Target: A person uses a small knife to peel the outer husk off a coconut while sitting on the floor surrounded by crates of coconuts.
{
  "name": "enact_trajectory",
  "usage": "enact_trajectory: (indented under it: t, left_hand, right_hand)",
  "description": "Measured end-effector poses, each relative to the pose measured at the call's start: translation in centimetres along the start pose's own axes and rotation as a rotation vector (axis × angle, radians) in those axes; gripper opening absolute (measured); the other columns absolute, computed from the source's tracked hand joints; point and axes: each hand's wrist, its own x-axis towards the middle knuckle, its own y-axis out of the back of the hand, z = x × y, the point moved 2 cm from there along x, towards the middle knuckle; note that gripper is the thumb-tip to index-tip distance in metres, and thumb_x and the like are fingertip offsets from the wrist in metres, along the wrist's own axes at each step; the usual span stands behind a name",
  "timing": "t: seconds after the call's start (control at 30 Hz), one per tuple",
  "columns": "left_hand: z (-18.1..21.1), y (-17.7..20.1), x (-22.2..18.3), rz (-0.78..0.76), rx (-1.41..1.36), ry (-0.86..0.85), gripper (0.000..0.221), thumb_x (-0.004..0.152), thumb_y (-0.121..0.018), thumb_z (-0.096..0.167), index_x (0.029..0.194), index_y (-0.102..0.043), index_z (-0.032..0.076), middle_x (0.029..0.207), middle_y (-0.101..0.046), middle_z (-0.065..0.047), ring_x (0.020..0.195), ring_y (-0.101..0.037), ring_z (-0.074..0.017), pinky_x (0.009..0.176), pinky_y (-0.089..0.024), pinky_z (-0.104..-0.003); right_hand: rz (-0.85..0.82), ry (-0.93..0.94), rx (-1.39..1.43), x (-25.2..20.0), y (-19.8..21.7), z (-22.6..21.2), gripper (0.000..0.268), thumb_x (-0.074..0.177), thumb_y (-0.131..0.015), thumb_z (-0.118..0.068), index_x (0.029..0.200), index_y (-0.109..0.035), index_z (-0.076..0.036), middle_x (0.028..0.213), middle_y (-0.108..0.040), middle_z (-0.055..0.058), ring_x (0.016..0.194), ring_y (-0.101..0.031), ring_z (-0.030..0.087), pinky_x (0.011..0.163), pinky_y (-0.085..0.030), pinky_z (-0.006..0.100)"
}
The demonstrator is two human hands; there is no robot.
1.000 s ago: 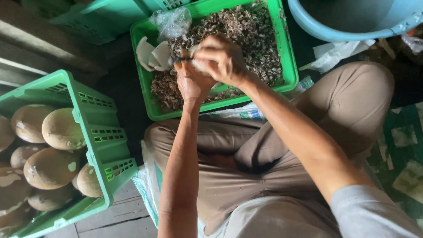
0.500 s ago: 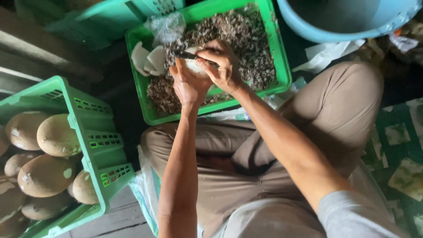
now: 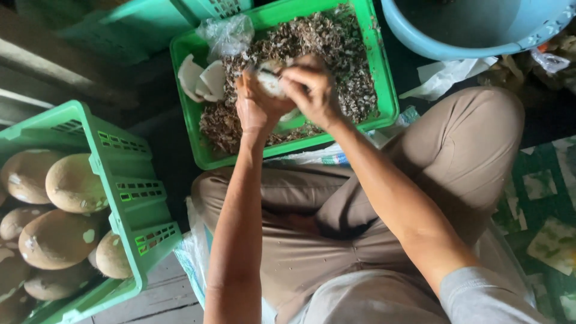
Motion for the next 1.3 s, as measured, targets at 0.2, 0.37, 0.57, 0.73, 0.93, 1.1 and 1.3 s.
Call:
enact_trajectory:
  t: [0.2, 0.37, 0.57, 0.73, 0.93, 1.1, 1.3]
  left_hand:
    - [0.9, 0.9, 0.0, 0.035, -0.017, 0.013, 0.094, 0.060, -0.094, 0.048, 0.126, -0.048, 0.000, 0.105, -0.057, -0.015, 0.073, -0.068, -0.0258, 0.058, -0.060, -0.036]
    - [2.3, 1.2, 0.2, 0.076, -0.031, -0.057, 0.076, 0.057, -0.093, 0.042, 0.103, -0.051, -0.002, 0.091, -0.057, -0.015, 0.057, -0.063, -0.0239, 0.042, -0.056, -0.036]
    - [1.7, 0.9, 0.0, 0.011, -0.130, 0.033, 0.075, 0.063, -0.088, 0.035, 0.117, -0.051, -0.002, 0.091, -0.067, -0.014, 0.067, -0.068, -0.0270, 0.060, -0.058, -0.038]
    - [2.8, 2.4, 0.0, 0.022, -0.099, -0.014, 0.070, 0.061, -0.092, 0.037, 0.110, -0.061, -0.003, 0.086, -0.066, -0.016, 0.063, -0.065, -0.0255, 0.057, -0.056, -0.037]
    - [1.8, 1.3, 0.1, 0.017, -0.061, -0.007, 0.085, 0.057, -0.096, 0.042, 0.116, -0.049, 0.002, 0.101, -0.056, -0.015, 0.067, -0.066, -0.0233, 0.052, -0.061, -0.035]
    - [2.1, 1.0, 0.2, 0.058, -0.033, 0.019, 0.090, 0.062, -0.091, 0.042, 0.129, -0.046, 0.001, 0.105, -0.057, -0.015, 0.074, -0.068, -0.0268, 0.057, -0.061, -0.038]
    - [1.9, 1.0, -0.4, 0.076, -0.034, -0.003, 0.068, 0.069, -0.084, 0.031, 0.120, -0.050, 0.001, 0.100, -0.056, -0.014, 0.073, -0.063, -0.0273, 0.059, -0.056, -0.039]
  right_hand:
    - [-0.149, 0.142, -0.168, 2.5, -0.9, 0.2, 0.017, 0.100, -0.068, -0.015, 0.093, -0.074, -0.001, 0.091, -0.059, 0.010, 0.075, -0.050, 0.018, 0.064, -0.047, 0.028]
    - [-0.198, 0.263, -0.173, 3.3, 0.0, 1.7, 0.010, 0.096, -0.071, -0.004, 0.088, -0.074, 0.000, 0.089, -0.063, 0.011, 0.067, -0.054, 0.017, 0.057, -0.050, 0.027]
    - [-0.257, 0.155, -0.138, 2.7, 0.2, -0.5, 0.009, 0.093, -0.072, -0.008, 0.099, -0.077, -0.004, 0.102, -0.061, 0.008, 0.084, -0.052, 0.018, 0.075, -0.050, 0.030]
    - [-0.234, 0.185, -0.155, 3.3, 0.2, -2.5, 0.015, 0.097, -0.070, -0.017, 0.098, -0.077, -0.004, 0.095, -0.061, 0.007, 0.082, -0.053, 0.019, 0.076, -0.048, 0.031]
    - [-0.263, -0.026, 0.101, 2.6, -0.5, 1.1, 0.019, 0.100, -0.067, -0.015, 0.087, -0.072, -0.002, 0.083, -0.057, 0.007, 0.078, -0.048, 0.018, 0.069, -0.042, 0.031]
    - [0.052, 0.026, 0.054, 0.3, -0.9, 0.1, 0.013, 0.099, -0.062, -0.013, 0.097, -0.069, -0.002, 0.097, -0.059, 0.008, 0.082, -0.053, 0.018, 0.072, -0.050, 0.030]
    - [0.079, -0.061, 0.003, -0.4, -0.7, -0.2, 0.012, 0.095, -0.068, -0.010, 0.101, -0.072, -0.001, 0.099, -0.059, 0.007, 0.083, -0.053, 0.018, 0.075, -0.049, 0.030]
